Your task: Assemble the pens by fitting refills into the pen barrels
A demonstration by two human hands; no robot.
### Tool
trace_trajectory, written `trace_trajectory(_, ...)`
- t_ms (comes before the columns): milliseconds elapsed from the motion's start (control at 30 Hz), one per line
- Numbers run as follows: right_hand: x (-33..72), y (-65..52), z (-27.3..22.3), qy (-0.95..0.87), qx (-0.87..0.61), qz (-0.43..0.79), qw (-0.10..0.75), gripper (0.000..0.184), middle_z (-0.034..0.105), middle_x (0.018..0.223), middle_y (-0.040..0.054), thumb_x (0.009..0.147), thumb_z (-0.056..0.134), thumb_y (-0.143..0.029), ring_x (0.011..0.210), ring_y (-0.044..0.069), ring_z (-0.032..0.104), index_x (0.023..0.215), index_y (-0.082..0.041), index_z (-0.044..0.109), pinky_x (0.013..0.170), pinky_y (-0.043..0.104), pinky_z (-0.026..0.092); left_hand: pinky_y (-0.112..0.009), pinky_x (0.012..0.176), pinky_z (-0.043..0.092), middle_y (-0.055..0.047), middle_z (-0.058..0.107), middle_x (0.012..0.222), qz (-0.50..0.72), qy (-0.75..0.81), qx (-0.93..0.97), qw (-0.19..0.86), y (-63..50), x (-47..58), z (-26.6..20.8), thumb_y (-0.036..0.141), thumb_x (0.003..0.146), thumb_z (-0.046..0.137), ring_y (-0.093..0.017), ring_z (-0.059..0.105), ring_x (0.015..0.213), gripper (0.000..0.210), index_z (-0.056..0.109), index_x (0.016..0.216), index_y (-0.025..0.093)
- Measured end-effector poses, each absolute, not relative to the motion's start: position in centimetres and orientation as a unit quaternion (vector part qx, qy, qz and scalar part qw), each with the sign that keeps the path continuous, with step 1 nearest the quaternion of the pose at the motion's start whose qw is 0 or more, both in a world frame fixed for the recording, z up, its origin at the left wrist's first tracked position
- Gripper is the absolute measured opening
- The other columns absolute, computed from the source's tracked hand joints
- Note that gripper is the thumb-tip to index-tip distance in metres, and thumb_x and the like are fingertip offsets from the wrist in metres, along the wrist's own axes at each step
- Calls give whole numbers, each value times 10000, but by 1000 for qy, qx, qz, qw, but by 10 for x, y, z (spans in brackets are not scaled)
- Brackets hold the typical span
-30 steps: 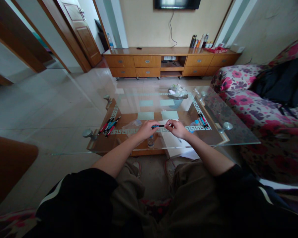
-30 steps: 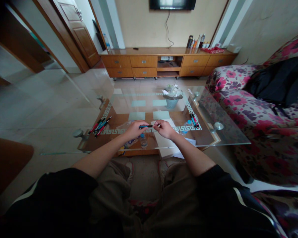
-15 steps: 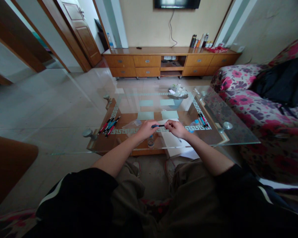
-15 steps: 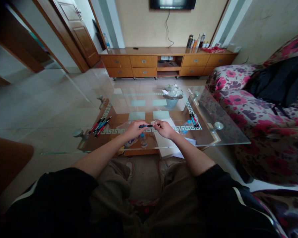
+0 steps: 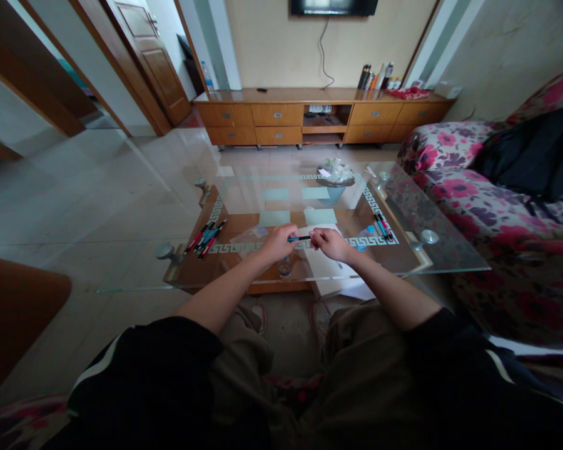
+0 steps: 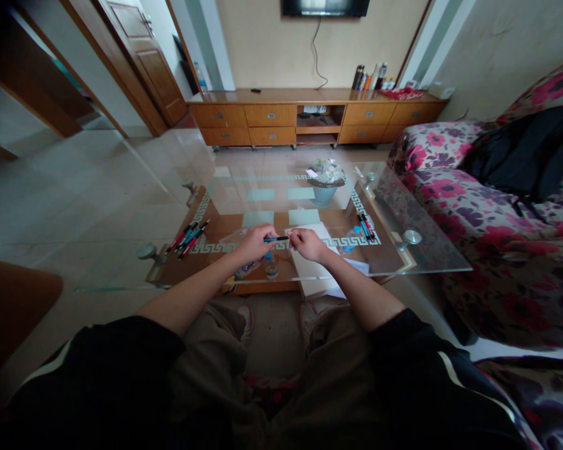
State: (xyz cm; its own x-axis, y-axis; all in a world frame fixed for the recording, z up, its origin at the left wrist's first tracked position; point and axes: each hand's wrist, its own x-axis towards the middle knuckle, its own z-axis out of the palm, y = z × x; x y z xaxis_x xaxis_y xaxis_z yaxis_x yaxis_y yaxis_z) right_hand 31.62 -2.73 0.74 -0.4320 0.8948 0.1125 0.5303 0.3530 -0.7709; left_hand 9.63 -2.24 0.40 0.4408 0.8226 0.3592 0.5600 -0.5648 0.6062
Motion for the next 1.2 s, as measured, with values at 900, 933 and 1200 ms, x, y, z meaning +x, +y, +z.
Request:
trace_trajectory(900,322,-17,-4,-711,-475,406,323,593,659,649,46,935,369,-667,621,154,599,658,-188,583,679,278,476,-293,807,493,-58,751,953,312,430,827,182,-18,87,-2,378,899,632,-193,666,853,237,759,995,203)
trace_trajectory(933,321,-18,-4,-700,-480,414,327,597,659,644,49,926,374,-682,623,155,600,653,-189,572,679,278,478,-288,802,492,-55,748,953,305,433,827,187,-18,88,-2,372,904,622,-192,665,852,232,749,1001,203)
trace_trajectory(1200,311,-26,13,-610,-504,497,356,730,674,690,97,893,197,-791,620,168,616,724,-179,556,566,270,447,-276,787,462,-49,707,928,288,417,839,196,-19,90,-2,327,966,493,-193,640,855,237,676,1039,195)
